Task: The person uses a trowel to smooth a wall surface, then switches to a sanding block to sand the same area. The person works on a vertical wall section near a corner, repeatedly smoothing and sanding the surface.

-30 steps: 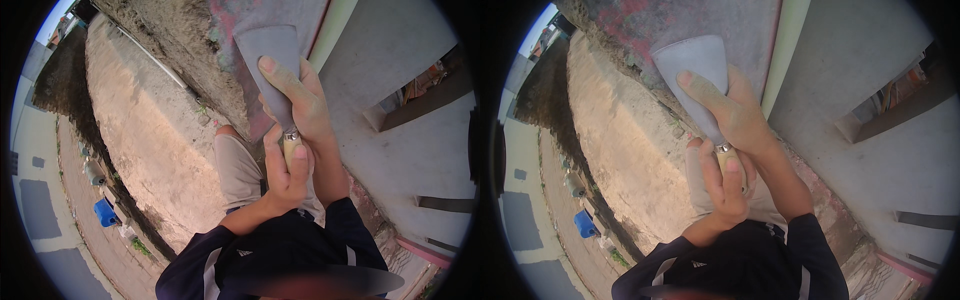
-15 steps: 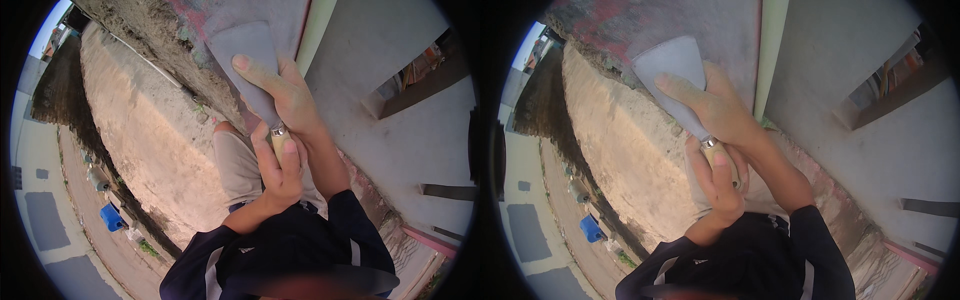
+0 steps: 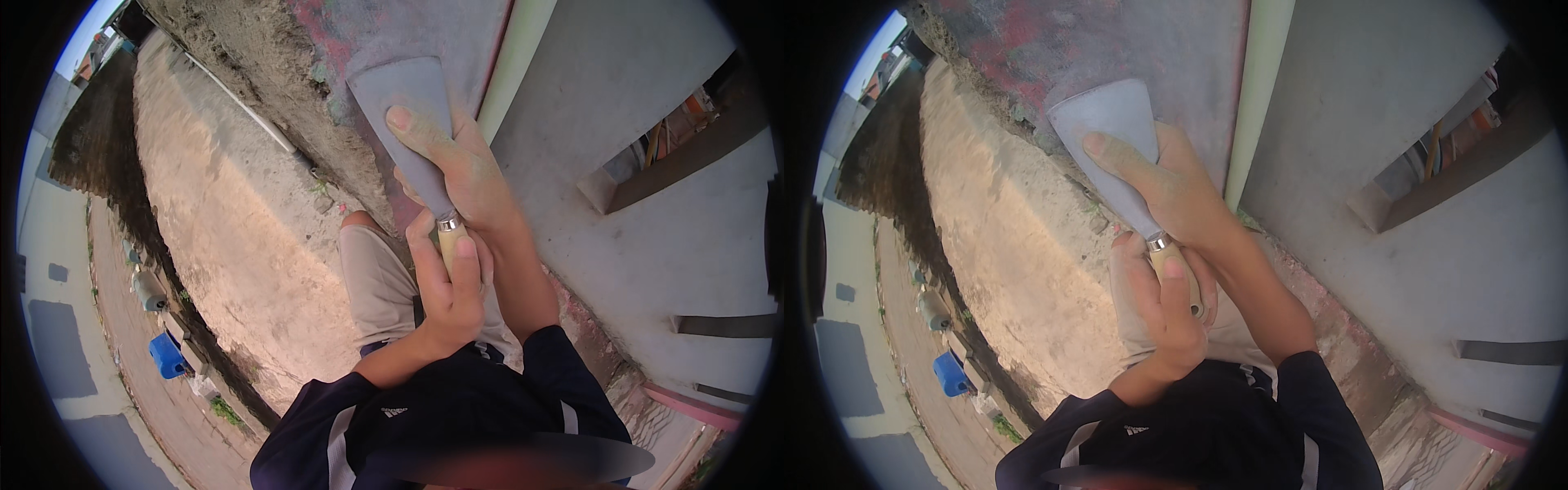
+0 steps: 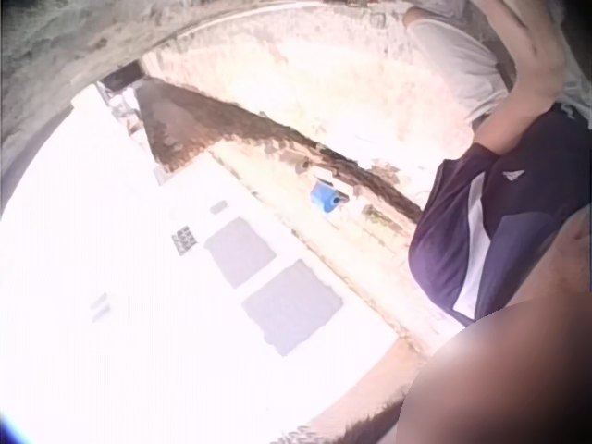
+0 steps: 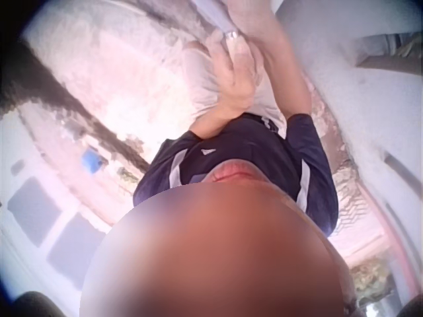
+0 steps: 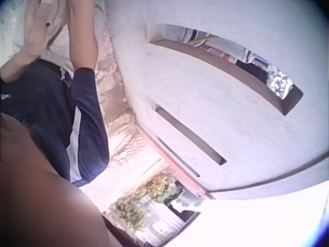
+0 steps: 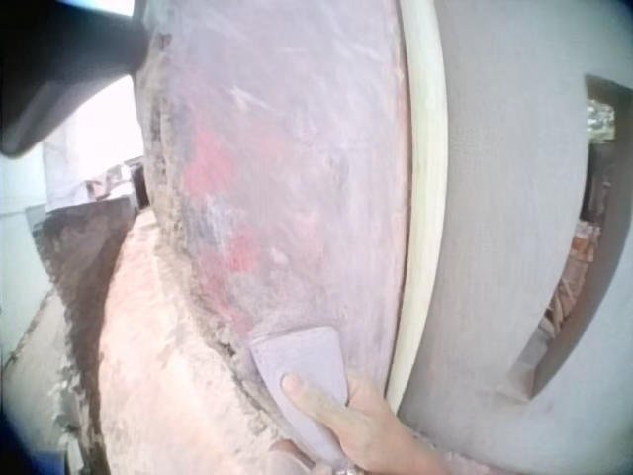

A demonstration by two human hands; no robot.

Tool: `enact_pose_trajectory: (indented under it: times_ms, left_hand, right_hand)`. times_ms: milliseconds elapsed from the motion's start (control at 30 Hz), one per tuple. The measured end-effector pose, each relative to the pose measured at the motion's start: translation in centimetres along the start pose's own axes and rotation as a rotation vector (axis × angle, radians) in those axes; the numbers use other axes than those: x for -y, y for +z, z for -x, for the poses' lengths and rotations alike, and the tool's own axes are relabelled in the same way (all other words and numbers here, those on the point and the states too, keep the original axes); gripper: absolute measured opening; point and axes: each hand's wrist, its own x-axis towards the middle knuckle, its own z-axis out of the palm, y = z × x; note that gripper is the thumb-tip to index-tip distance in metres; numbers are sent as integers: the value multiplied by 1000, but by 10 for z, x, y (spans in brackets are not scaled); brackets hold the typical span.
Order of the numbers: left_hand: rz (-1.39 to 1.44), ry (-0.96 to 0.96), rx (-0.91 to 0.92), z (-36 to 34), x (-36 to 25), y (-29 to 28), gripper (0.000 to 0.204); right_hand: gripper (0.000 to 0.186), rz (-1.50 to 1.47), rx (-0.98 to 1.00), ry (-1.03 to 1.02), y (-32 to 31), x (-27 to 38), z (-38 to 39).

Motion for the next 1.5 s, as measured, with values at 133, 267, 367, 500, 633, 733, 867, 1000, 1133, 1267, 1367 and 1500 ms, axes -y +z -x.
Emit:
enact_pose_trajectory:
  times_ms: [133,267,367,500,633,733,867,1000,1133,1267,1367,1500]
  left_hand:
    - [16,38,-9,-2,-1,3,39]
    - [-85,104,-43,-11,0,6,40]
    - [-1,134,1,-9,-7,6,40]
    - [79,64,29,-8,-11,4,40]
    - [58,17,-5,-2,-13,6,39]
    - [71,41,4,-3,-9,7,38]
    - [37,22,23,-3,-9,0,38]
    - [61,-31,23,-4,-17,-7,38]
    - [-24,30,-27,-8,-16,-1,40]
    - [-88,24,-122,-7,-12,3,43]
    - [117,41,20,-3,-8,0,40]
    - [103,67,25,-6,0,-2,40]
  right_hand:
    - [45,-123,51,13,0,-1,-2]
    - [45,-86,92,-77,-1,0,-8]
    - [45,-85,67,19,1,2,-6]
    - [30,-194,71,-92,6,6,-4]
    - [30,-109,13,-31,11,7,-3]
    - [32,-51,-23,79,10,6,-2]
    - [46,-46,41,9,4,4,2]
    - [46,-95,47,17,5,2,0]
    - [32,-180,-7,-142,12,1,-4]
    - [30,-159,-25,-40,14,3,-3]
    - [30,-165,-43,4,13,6,1]
    - [29,-141,-33,33,12,8,2]
